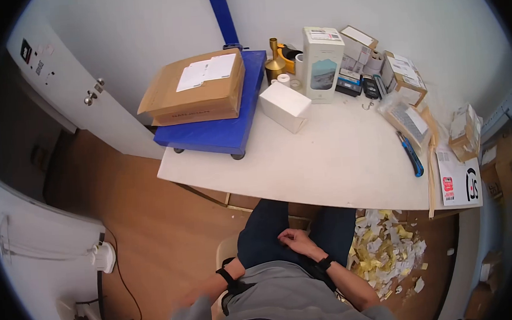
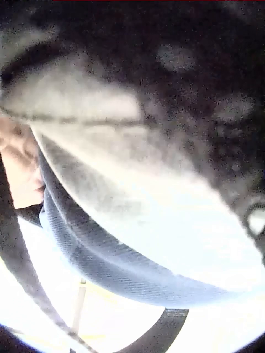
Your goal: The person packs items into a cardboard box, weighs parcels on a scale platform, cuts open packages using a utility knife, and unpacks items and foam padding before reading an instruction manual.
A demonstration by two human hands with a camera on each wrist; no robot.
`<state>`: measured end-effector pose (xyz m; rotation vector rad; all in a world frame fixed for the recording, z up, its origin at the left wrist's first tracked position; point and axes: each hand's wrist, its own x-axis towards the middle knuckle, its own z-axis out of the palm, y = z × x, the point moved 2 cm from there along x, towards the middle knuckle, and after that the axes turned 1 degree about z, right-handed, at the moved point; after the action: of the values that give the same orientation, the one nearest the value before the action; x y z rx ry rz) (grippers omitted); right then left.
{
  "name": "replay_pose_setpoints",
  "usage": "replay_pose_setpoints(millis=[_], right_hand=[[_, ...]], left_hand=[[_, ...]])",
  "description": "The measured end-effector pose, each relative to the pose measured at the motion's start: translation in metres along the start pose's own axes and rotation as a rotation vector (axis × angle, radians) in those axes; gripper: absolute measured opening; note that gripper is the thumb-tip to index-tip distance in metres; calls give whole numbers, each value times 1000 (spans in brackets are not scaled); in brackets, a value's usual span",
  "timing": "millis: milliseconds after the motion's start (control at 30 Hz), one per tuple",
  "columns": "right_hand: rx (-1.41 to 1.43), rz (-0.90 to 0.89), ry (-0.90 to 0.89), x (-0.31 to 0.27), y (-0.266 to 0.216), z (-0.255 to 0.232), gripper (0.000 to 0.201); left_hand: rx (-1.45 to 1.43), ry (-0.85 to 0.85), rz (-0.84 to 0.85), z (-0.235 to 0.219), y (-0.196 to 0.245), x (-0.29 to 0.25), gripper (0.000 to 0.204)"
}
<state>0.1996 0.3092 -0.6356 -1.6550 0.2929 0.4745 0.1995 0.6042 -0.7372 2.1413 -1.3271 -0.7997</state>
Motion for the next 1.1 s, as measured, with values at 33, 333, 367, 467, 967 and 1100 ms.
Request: replay_pose_setpoints(millis=[33, 333, 367, 467, 967, 1100], right_hand=[[19, -1, -23, 0, 5, -1, 20], [64, 3, -4, -6, -2, -10, 23], [67, 1, 1, -6, 1, -10, 23], [10, -21, 54, -9, 1, -14, 23], [297, 38, 255, -73, -1, -64, 15], [441, 11, 384, -112, -1, -81, 16]], left_hand=[[9, -22, 34, -3, -1, 7, 27], [106, -190, 444, -36, 10, 140, 29], [119, -198, 484, -40, 13, 155, 29], [165, -198, 538, -61, 10, 173, 30], [265, 100, -20, -129, 67, -84, 33], [303, 396, -72, -159, 121, -101, 28]])
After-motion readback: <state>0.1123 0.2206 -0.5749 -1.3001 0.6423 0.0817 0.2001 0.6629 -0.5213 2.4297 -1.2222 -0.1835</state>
